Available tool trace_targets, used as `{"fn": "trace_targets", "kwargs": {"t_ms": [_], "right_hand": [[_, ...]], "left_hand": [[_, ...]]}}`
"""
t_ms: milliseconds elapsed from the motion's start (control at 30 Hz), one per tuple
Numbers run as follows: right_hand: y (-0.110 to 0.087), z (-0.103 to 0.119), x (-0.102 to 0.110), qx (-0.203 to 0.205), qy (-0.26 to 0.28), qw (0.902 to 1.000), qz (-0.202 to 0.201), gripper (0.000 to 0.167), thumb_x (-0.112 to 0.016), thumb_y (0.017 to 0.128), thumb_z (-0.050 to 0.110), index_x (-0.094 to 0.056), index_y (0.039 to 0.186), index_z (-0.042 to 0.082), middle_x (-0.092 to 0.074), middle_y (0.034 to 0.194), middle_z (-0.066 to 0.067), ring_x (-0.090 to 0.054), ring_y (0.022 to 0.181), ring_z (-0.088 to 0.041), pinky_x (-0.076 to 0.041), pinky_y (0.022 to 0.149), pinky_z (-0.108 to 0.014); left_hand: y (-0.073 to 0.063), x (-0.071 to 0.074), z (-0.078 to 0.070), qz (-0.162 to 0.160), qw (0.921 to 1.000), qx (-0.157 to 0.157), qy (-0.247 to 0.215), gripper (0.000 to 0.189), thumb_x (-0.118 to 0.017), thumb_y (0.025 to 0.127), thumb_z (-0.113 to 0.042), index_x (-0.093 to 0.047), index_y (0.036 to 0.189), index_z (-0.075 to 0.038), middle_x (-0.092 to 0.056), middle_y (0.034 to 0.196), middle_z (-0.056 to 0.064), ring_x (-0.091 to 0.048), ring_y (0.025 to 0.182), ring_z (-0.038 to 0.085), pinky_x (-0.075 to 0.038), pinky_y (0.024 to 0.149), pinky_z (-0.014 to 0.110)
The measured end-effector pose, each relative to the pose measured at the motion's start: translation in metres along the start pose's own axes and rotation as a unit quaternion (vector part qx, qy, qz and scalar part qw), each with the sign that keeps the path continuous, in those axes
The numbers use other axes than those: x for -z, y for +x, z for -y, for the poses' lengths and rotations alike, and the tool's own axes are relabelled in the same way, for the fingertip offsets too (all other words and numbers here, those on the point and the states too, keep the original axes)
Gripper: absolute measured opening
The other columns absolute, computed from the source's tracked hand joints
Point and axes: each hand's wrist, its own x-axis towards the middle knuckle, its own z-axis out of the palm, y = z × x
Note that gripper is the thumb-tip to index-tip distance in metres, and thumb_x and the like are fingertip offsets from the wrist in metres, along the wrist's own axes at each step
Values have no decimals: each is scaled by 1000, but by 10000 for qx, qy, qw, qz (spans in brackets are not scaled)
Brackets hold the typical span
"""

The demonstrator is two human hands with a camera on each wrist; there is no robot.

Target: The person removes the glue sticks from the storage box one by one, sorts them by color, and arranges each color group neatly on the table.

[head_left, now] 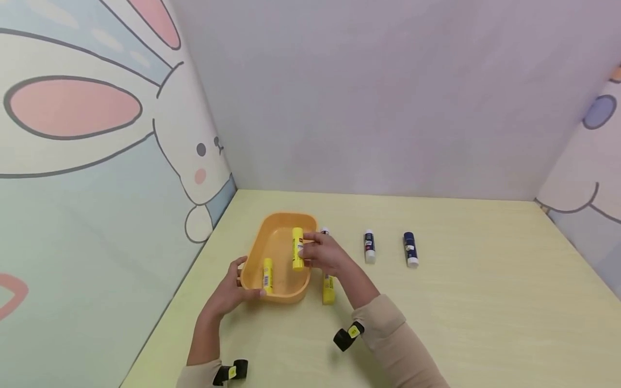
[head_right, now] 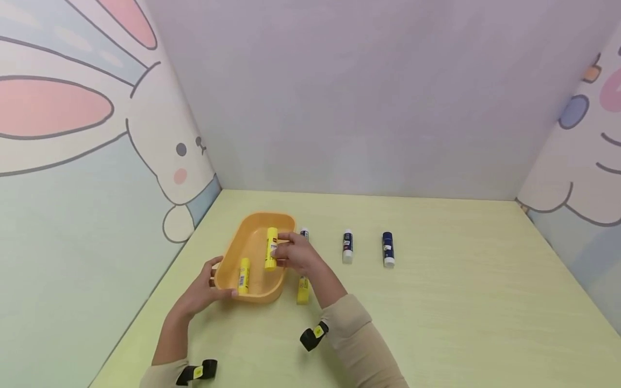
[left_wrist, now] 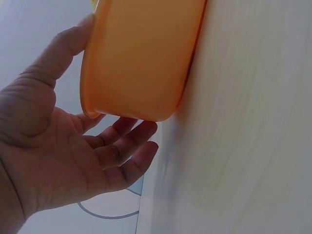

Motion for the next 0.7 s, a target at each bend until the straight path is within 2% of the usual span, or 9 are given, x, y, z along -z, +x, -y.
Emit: {"fn": "trace_targets", "kwargs": {"t_ms": [233, 433, 700], "right_hand": [[-16, 1, 10, -45, -15, 10000, -8, 57, -58, 85, -8, -35, 137, 1, -46, 121, -19, -54, 95, -25, -49, 80, -39], [-26, -5, 19, 8, -79, 9999, -74, 60, -58, 82, -9, -34, 136, -2, -47, 112, -18, -54, 89, -23, -49, 77, -38], [-40, -12, 29, -233, -139, 9995, -146, 58, -59, 80, -10, -34, 133, -4, -50, 109, -19, -58, 85, -22, -50, 75, -37]], "left_hand": [[2, 0, 0, 26, 10000, -40, 14, 103, -84, 65, -29, -18, 143, -18, -45, 126, 16, -49, 105, 29, -43, 84, 45], [3, 0, -1, 36, 10000, -31, -28, 103, -85, 65, -29, -18, 142, -18, -44, 126, 16, -49, 105, 30, -43, 84, 45], [2, 1, 0, 34, 10000, 26, 39, 103, -84, 65, -30, -17, 143, -18, -44, 126, 16, -49, 105, 29, -42, 85, 46]]}}
